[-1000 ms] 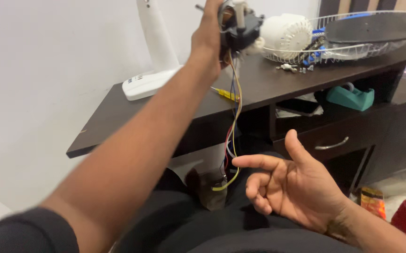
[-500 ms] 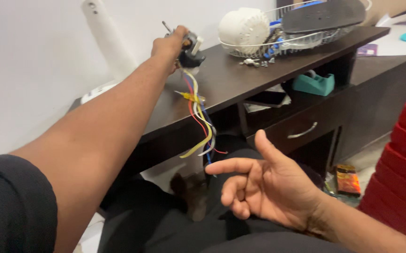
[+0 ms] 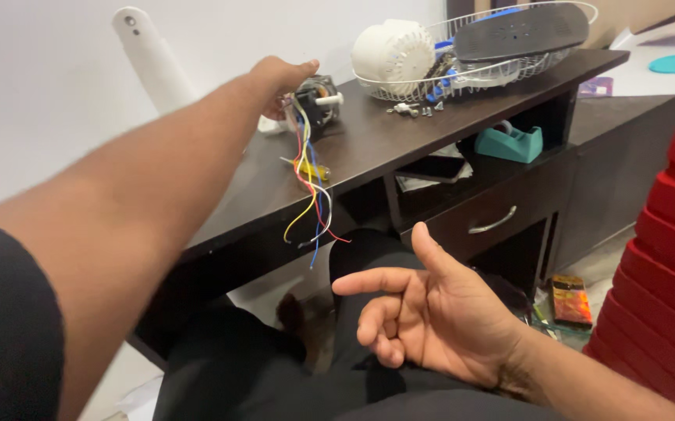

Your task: The person disassembles an electric fan motor, removes a screw, and then reassembles the fan housing by installing a switch and securing it with screws. The person uses a screwdriver to manipulate the components.

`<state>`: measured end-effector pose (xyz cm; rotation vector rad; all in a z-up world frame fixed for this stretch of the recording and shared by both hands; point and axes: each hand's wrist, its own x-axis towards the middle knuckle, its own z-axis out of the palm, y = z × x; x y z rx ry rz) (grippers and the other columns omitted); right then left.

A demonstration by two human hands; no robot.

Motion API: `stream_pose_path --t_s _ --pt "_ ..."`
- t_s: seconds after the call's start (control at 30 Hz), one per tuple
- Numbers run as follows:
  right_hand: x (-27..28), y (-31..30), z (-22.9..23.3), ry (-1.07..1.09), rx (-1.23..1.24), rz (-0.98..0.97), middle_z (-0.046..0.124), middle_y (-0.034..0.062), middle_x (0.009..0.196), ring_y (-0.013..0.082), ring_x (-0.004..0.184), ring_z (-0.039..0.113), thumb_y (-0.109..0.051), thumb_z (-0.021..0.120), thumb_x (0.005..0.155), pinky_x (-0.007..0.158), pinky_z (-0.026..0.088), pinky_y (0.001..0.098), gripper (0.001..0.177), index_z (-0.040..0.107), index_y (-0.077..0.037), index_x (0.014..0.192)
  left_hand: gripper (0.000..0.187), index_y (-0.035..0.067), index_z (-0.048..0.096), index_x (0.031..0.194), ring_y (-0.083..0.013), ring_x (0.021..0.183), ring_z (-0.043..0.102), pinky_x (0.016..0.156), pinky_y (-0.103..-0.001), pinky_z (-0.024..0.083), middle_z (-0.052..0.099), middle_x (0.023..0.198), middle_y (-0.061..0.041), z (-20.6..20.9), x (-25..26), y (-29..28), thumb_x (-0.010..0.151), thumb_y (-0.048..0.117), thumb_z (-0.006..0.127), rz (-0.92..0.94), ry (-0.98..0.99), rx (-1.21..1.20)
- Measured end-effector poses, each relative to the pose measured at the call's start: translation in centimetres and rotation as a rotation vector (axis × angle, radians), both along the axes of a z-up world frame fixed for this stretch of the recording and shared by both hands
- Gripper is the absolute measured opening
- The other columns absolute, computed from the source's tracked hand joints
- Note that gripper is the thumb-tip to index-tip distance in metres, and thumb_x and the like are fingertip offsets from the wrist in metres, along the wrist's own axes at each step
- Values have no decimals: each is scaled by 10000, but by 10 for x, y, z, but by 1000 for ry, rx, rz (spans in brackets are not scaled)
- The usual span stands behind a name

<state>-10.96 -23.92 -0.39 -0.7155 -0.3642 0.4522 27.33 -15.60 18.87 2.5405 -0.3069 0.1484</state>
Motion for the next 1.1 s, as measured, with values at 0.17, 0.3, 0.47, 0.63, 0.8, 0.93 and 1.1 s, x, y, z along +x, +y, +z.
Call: stream_pose_path --t_s 0.17,0.3,0.47,0.63,0.8,0.93,1.1 --pt "1 2 0 -6 -8 9 741 175 890 241 736 681 -718 240 979 727 556 331 916 601 46 1331 557 -22 733 1021 -377 967 684 871 -468 556 717 1028 -233 33 2 71 945 529 734 5 -818 369" --pt "4 7 4 -13 -46 1 731 154 853 229 704 652 -698 245 990 690 541 328 902 602 58 1327 377 12 709 1042 -349 949 691 860 -464 525 723 981 -174 36 -10 141 984 384 686 19 -1099 31" --pt "4 14 9 35 -156 -22 721 137 819 219 693 639 -694 247 980 676 538 322 892 596 57 1308 927 -86 306 1487 -452 1342 429 1037 -490 430 447 1457 -333 -9 -6 201 899 428 806 343 -1415 -217" --pt "9 17 12 81 -199 -33 717 135 833 211 716 654 -685 264 969 692 548 314 880 580 60 1317 1060 27 290 1575 -378 1514 280 1220 -574 224 356 1595 -226 -72 9 240 861 746 606 364 -352 170" --pt "11 19 11 70 -162 -5 719 138 912 205 738 674 -670 285 961 688 558 318 858 571 40 1351 1057 104 409 1549 -377 1472 343 1178 -595 274 397 1584 -164 -67 -1 248 809 856 475 309 -135 345" --pt "15 15 7 101 -152 -3 715 137 906 204 738 675 -665 289 963 698 562 314 853 575 33 1361 1024 118 513 1523 -384 1457 437 1195 -568 333 492 1558 -181 -57 -34 233 801 843 532 306 -45 430" --pt "17 10 1 120 -128 -38 712 139 895 204 732 669 -654 298 970 692 564 318 835 571 33 1359 976 134 489 1512 -417 1488 296 1168 -605 297 419 1563 -186 -69 -123 232 841 842 469 342 -118 450"
